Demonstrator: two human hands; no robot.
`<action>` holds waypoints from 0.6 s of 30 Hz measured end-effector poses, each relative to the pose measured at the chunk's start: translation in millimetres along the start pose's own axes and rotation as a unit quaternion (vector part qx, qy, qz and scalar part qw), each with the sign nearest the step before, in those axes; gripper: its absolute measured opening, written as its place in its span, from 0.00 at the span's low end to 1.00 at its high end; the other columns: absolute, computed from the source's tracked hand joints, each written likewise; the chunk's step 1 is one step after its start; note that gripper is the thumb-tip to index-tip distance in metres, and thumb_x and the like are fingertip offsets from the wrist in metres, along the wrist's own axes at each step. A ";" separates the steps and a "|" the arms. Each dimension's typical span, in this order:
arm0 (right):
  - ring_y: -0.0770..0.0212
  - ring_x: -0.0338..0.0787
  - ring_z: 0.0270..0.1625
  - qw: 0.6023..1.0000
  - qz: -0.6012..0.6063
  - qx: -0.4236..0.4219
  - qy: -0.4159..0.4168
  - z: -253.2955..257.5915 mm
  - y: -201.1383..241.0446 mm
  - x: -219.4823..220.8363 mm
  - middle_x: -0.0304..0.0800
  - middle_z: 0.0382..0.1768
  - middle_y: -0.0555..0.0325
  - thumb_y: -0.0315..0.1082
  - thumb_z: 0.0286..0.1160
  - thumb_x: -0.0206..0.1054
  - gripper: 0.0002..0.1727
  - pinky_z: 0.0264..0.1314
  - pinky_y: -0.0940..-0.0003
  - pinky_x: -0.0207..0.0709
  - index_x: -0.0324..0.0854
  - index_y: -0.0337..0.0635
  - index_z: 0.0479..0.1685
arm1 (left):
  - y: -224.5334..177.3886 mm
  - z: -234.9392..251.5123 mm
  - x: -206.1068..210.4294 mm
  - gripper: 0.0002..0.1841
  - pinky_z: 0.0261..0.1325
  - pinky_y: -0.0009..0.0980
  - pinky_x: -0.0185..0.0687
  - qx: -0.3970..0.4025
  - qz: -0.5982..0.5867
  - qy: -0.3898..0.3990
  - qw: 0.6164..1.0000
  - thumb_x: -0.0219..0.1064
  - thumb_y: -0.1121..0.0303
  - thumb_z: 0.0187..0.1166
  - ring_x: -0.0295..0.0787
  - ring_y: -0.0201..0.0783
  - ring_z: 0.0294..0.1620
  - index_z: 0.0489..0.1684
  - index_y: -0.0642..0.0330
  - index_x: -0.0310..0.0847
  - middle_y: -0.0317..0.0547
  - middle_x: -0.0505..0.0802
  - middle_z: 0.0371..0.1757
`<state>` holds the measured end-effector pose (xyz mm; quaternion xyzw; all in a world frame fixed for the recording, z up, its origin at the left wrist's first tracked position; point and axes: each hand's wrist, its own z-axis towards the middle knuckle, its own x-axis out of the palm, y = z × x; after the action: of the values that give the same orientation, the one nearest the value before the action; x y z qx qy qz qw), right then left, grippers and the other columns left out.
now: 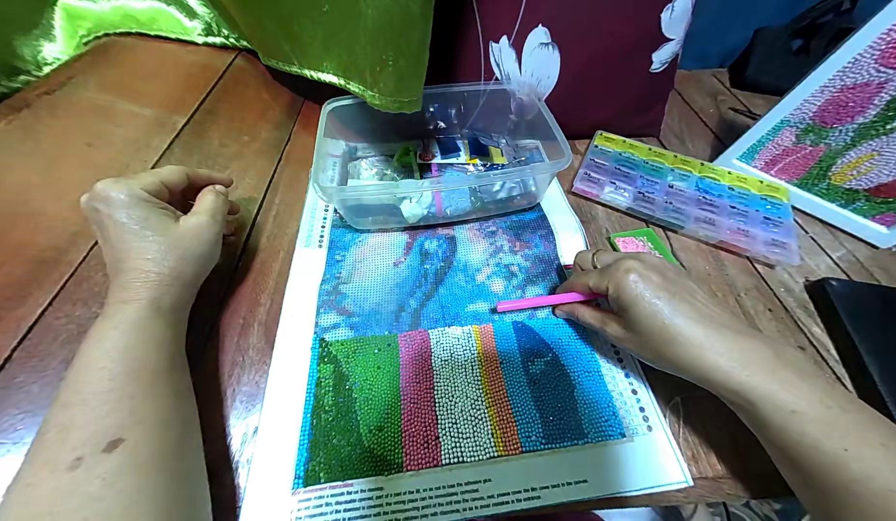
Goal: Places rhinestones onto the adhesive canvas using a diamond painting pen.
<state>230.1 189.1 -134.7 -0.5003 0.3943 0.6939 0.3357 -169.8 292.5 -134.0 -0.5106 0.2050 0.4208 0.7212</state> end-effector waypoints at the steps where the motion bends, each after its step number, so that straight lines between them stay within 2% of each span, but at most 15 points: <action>1: 0.59 0.85 0.30 1.000 -0.006 -0.007 -0.006 0.0 -0.1 0.9 0.83 0.26 0.60 0.33 0.64 0.78 0.04 0.27 0.61 0.74 0.91 0.45 0.26 | -0.3 -0.2 0.0 0.18 0.48 0.46 0.82 -0.001 0.000 0.000 1.000 0.55 0.66 0.85 0.87 0.42 0.35 0.57 0.72 0.84 0.63 0.91 0.44; 5: 0.58 0.85 0.28 0.999 -0.030 -0.024 -0.015 0.0 0.7 2.6 0.82 0.25 0.60 0.34 0.63 0.78 0.05 0.24 0.61 0.72 0.91 0.45 0.24 | -2.2 -0.9 0.4 0.18 0.46 0.41 0.82 -0.002 0.000 -0.001 1.000 0.55 0.67 0.85 0.85 0.38 0.34 0.58 0.71 0.84 0.60 0.91 0.43; 11: 0.57 0.86 0.28 0.999 -0.039 -0.029 -0.015 1.7 1.0 3.4 0.82 0.25 0.58 0.33 0.63 0.78 0.06 0.23 0.61 0.72 0.89 0.45 0.23 | -0.3 -0.4 0.7 0.17 0.45 0.40 0.82 -0.004 -0.005 -0.002 1.000 0.56 0.67 0.85 0.84 0.36 0.33 0.58 0.71 0.84 0.59 0.90 0.42; 18: 0.54 0.88 0.30 0.998 -0.050 -0.030 0.004 4.4 -0.1 3.5 0.84 0.28 0.55 0.34 0.67 0.78 0.06 0.25 0.58 0.76 0.90 0.43 0.29 | -3.5 -1.6 0.2 0.17 0.46 0.39 0.82 -0.003 -0.009 -0.004 1.000 0.55 0.68 0.85 0.85 0.37 0.34 0.57 0.72 0.84 0.60 0.91 0.43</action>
<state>227.3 193.3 -137.2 -0.5323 0.3492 0.6854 0.3534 -166.6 290.6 -132.8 -0.5133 0.1965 0.4171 0.7239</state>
